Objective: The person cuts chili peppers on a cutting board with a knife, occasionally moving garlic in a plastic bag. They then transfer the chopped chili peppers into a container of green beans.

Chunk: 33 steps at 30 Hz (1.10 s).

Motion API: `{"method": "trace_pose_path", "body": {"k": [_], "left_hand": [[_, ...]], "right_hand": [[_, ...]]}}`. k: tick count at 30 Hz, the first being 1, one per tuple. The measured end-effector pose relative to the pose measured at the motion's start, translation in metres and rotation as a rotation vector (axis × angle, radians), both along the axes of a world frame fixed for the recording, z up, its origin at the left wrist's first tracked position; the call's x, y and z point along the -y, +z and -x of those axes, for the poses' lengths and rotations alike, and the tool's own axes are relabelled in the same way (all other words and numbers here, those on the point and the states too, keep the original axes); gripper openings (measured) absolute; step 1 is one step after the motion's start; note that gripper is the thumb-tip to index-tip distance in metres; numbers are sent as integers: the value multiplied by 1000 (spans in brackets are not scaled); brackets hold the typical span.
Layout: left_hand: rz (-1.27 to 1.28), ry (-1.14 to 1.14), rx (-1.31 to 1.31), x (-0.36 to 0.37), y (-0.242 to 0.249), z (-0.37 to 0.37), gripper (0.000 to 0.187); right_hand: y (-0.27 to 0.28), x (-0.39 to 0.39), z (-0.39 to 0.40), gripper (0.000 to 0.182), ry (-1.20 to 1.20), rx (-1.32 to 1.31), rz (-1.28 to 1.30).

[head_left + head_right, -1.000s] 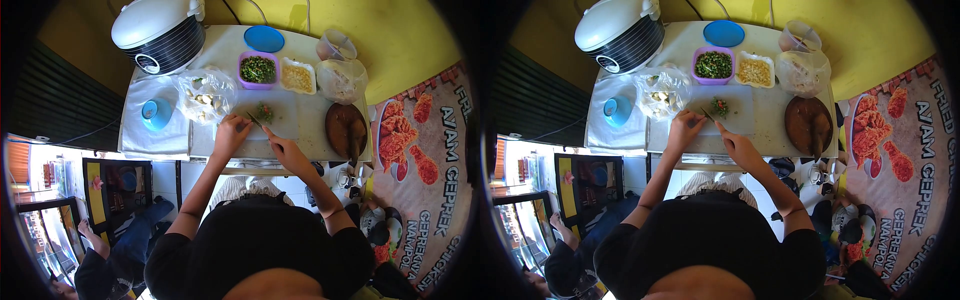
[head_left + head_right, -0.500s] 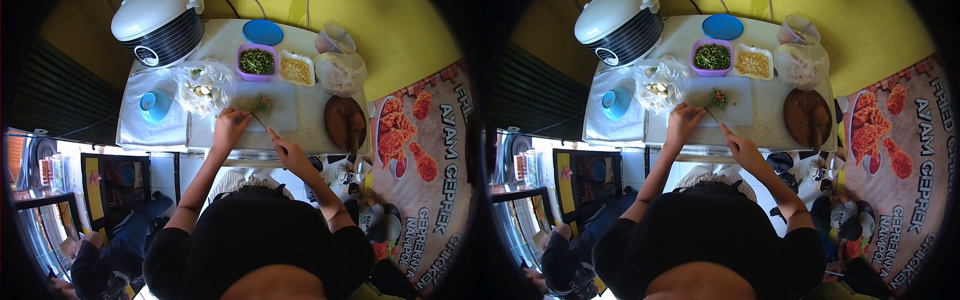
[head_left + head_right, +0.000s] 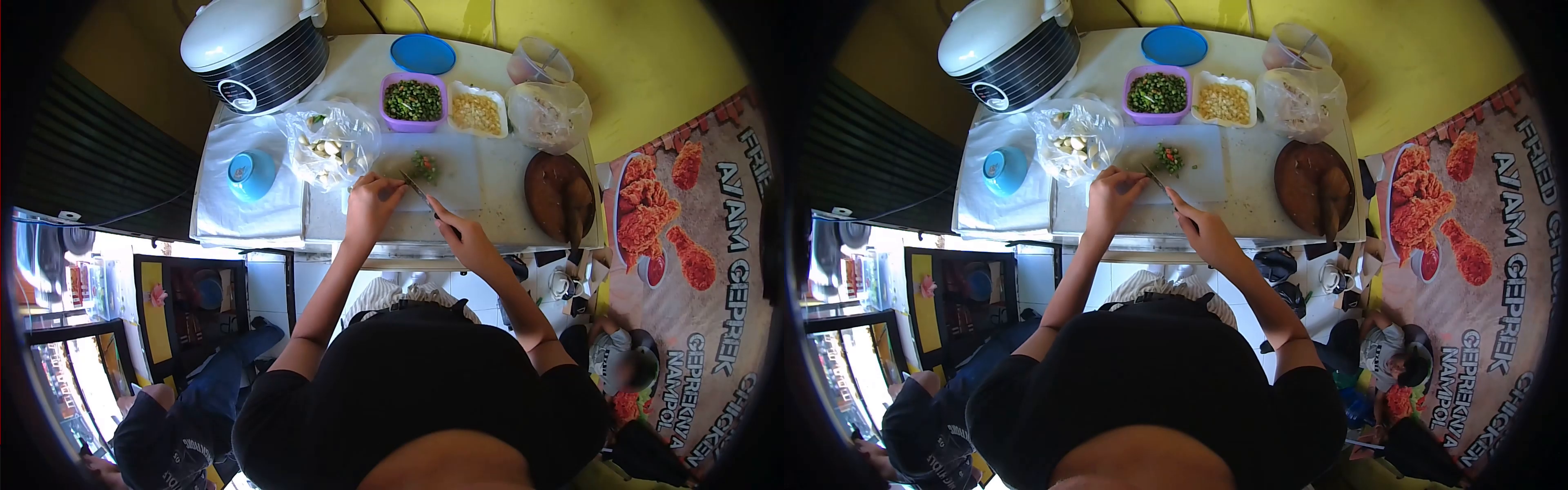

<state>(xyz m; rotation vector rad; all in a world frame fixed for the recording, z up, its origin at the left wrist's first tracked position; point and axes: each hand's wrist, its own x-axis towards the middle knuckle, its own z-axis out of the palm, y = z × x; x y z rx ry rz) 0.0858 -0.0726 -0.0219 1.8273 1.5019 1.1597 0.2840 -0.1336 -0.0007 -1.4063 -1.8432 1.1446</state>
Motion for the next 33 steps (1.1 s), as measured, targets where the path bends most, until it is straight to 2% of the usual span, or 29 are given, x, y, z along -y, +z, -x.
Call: {"method": "trace_pose_path", "body": {"k": [7, 13, 19, 24, 27, 33], "left_hand": [[39, 12, 1, 1, -3, 1, 13], [-13, 28, -39, 1, -5, 0, 13], [-76, 49, -47, 1, -7, -2, 13], [-80, 57, -81, 1, -5, -2, 13], [23, 50, -56, 2, -1, -2, 12], [36, 48, -28, 2, -2, -2, 11]], "right_hand": [[9, 0, -4, 51, 52, 55, 24], [13, -1, -4, 52, 65, 201, -78], [13, -6, -6, 53, 80, 161, -29], [9, -12, -9, 52, 101, -28, 69], [1, -15, -12, 51, 120, -73, 35], [23, -16, -12, 51, 141, -46, 134]]}}
